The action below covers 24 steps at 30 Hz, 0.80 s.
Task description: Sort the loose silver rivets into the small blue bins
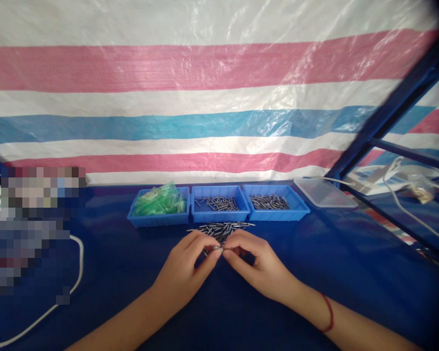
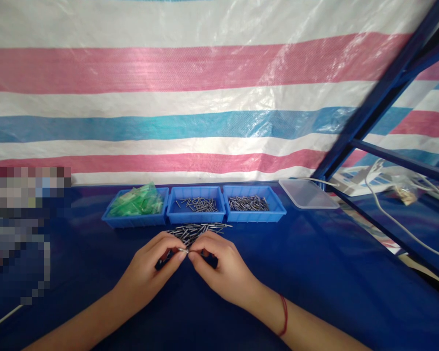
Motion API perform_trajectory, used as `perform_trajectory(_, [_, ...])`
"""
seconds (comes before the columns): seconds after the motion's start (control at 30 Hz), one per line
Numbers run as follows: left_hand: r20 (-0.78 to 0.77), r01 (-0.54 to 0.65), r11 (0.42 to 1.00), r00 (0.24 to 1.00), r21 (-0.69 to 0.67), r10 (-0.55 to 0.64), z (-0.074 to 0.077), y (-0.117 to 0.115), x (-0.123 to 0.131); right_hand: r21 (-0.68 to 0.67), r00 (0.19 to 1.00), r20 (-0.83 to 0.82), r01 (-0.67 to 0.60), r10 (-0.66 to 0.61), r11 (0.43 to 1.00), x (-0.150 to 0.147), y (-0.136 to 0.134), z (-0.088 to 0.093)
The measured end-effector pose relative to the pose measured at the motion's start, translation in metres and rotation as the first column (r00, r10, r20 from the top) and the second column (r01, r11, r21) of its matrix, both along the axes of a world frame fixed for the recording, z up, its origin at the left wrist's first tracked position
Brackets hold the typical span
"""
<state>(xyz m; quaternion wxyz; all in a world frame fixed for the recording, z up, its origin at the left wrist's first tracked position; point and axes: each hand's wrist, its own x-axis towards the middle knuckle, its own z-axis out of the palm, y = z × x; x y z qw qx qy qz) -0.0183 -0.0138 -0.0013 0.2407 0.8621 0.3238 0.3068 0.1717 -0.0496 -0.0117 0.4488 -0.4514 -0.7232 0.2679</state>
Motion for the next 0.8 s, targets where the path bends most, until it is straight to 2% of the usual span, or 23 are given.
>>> perform_trajectory(0.07, [-0.066,-0.011,0.999,0.998,0.032,0.013,0.001,0.002,-0.002,0.051,0.998,0.031,0.052,-0.053,0.997,0.009,0.006,0.002])
perform_trajectory(0.17, [-0.175,-0.009,0.994,0.984,0.111,0.029,0.004,0.009,-0.006,0.167,0.96,0.078,0.253,-0.269,0.953,0.034,0.02,0.005])
perform_trajectory(0.23, [-0.24,0.0,0.987,0.97,0.162,0.039,0.006,0.014,-0.009,0.257,0.881,0.126,0.416,-0.457,0.872,0.055,0.029,0.006])
perform_trajectory(0.3, [-0.286,0.006,0.979,0.957,0.204,0.054,0.009,0.018,-0.013,0.348,0.733,0.162,0.584,-0.66,0.733,0.076,0.037,0.006])
perform_trajectory(0.37, [-0.32,0.027,0.975,0.946,0.219,0.045,0.011,0.02,-0.016,0.431,0.588,0.238,0.65,-0.773,0.626,0.092,0.043,0.004])
perform_trajectory(0.43, [-0.365,0.063,0.978,0.931,0.201,0.015,0.013,0.021,-0.018,0.476,0.491,0.31,0.662,-0.815,0.579,0.101,0.046,0.002])
perform_trajectory(0.47, [-0.394,0.081,0.979,0.919,0.189,0.0,0.013,0.021,-0.019,0.485,0.471,0.333,0.658,-0.817,0.577,0.102,0.047,0.001])
perform_trajectory(0.53, [-0.454,0.109,0.978,0.891,0.179,-0.016,0.012,0.021,-0.02,0.489,0.487,0.347,0.635,-0.801,0.598,0.097,0.046,0.0])
perform_trajectory(0.7, [-0.527,0.11,0.968,0.849,0.228,0.028,0.009,0.022,-0.019,0.454,0.673,0.361,0.478,-0.645,0.752,0.068,0.034,0.005])
perform_trajectory(0.8, [-0.537,0.066,0.965,0.839,0.253,0.083,0.01,0.023,-0.019,0.433,0.761,0.36,0.376,-0.54,0.819,0.051,0.026,0.007])
